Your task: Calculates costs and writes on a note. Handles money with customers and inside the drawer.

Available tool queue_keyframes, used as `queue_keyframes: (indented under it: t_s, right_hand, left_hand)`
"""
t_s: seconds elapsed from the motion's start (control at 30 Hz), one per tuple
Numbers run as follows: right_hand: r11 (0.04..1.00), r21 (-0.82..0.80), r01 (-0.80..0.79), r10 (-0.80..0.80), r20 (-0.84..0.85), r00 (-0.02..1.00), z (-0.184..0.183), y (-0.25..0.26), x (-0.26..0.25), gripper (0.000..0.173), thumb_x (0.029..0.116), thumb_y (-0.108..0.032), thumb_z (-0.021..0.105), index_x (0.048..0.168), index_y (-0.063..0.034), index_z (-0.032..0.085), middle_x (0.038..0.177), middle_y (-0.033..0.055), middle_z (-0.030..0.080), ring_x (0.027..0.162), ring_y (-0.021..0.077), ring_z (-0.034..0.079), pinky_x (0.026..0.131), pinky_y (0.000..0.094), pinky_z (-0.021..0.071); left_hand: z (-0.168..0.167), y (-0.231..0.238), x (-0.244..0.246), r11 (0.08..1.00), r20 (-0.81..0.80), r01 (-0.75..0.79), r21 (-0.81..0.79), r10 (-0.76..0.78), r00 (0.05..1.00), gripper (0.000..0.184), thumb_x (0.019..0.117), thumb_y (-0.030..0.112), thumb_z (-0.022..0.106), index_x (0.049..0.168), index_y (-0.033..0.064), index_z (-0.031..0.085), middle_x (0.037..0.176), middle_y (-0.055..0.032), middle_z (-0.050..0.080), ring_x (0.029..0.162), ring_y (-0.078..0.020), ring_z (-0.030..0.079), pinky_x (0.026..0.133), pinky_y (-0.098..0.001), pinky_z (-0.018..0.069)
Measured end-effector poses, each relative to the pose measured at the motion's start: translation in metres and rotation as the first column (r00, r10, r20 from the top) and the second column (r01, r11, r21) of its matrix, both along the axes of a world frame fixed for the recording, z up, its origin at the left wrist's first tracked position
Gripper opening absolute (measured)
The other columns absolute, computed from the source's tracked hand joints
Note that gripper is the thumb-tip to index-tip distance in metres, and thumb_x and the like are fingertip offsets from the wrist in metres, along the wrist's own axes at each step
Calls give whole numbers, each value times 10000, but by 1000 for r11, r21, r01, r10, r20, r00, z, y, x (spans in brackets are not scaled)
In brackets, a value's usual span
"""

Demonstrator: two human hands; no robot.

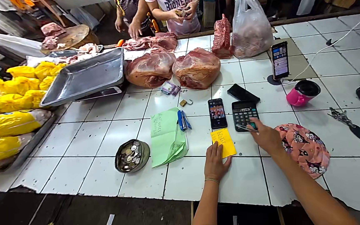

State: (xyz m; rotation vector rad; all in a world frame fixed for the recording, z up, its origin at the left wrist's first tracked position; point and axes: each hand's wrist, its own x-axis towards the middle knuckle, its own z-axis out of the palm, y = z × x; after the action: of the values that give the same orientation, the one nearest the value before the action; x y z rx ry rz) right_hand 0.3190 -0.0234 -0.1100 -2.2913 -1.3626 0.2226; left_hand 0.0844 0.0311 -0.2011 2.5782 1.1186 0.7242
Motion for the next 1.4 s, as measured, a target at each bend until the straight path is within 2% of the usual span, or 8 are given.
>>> queue_keyframes:
  t_s: [0.4, 0.53, 0.63, 0.73, 0.9, 1.13, 1.27, 1.4]
  right_hand:
    - [982, -186, 33, -40, -34, 999, -36, -18, 5, 439, 1062, -325, 548, 1446, -116, 589, 1001, 268, 744, 900, 505, 719, 751, 659, 526]
    - [998, -44, -35, 36, 18, 999, -39, -34, -9, 429, 1045, -329, 558, 1344, -38, 656, 870, 263, 738, 736, 490, 720, 624, 647, 533]
    - [967, -245, -67, 61, -32, 998, -40, -39, -15, 466, 1073, -380, 509, 1423, -91, 610, 974, 251, 750, 862, 481, 728, 734, 643, 536]
    - [980, -188, -69, 64, -34, 997, -32, -27, -13, 455, 1074, -362, 508, 1404, -71, 621, 958, 252, 749, 845, 480, 729, 717, 634, 542]
    - [944, -320, -80, 55, -87, 995, -15, 10, -3, 568, 1085, -458, 439, 1590, -197, 412, 1096, 218, 741, 993, 433, 717, 857, 592, 532]
    - [901, -415, -127, 78, -134, 988, -10, 61, -1, 557, 1091, -496, 388, 1578, -227, 422, 1188, 208, 717, 1118, 409, 685, 938, 581, 509]
    - [957, -259, -133, 116, -76, 990, -19, 46, -10, 511, 1074, -466, 445, 1471, -168, 566, 1068, 198, 750, 983, 411, 725, 829, 575, 545]
    - [920, -356, -163, 142, -85, 986, -19, 36, -14, 524, 1080, -472, 430, 1520, -201, 514, 1085, 194, 744, 1011, 404, 716, 855, 563, 535]
  left_hand:
    - [-3, -4, -1, 999, 55, 22, 49, -25, 998, 471, 863, 405, 716, 1101, 3, 767, 1268, -219, 697, 1179, -413, 670, 1048, -497, 508]
    - [-5, -5, 0, 997, 104, 21, 69, -28, 994, 429, 866, 372, 718, 1035, -18, 774, 1195, -234, 724, 1145, -437, 687, 1019, -521, 527]
    - [-5, -6, 1, 998, 98, 13, 60, -19, 995, 445, 868, 377, 716, 1052, -25, 774, 1206, -234, 721, 1149, -438, 685, 1024, -525, 523]
    - [-3, -3, 2, 999, 87, -1, 36, -3, 996, 446, 862, 376, 717, 1069, -15, 768, 1242, -220, 710, 1167, -420, 678, 1037, -508, 514]
    - [0, -2, 4, 1000, 32, -13, -18, 14, 999, 456, 840, 394, 724, 1070, 1, 752, 1272, -211, 687, 1199, -418, 648, 1049, -501, 501]
    - [1, 0, 4, 1000, 7, -24, -7, 24, 1000, 467, 830, 401, 719, 1061, -3, 748, 1270, -215, 685, 1196, -417, 649, 1060, -505, 489]
    - [0, 1, 3, 1000, 21, -27, -1, 27, 999, 460, 828, 400, 720, 1048, -2, 752, 1261, -213, 689, 1189, -414, 653, 1053, -504, 494]
    - [-1, 1, 2, 1000, 22, -23, -1, 23, 999, 460, 826, 403, 719, 1048, 1, 753, 1264, -210, 689, 1187, -409, 655, 1055, -499, 493]
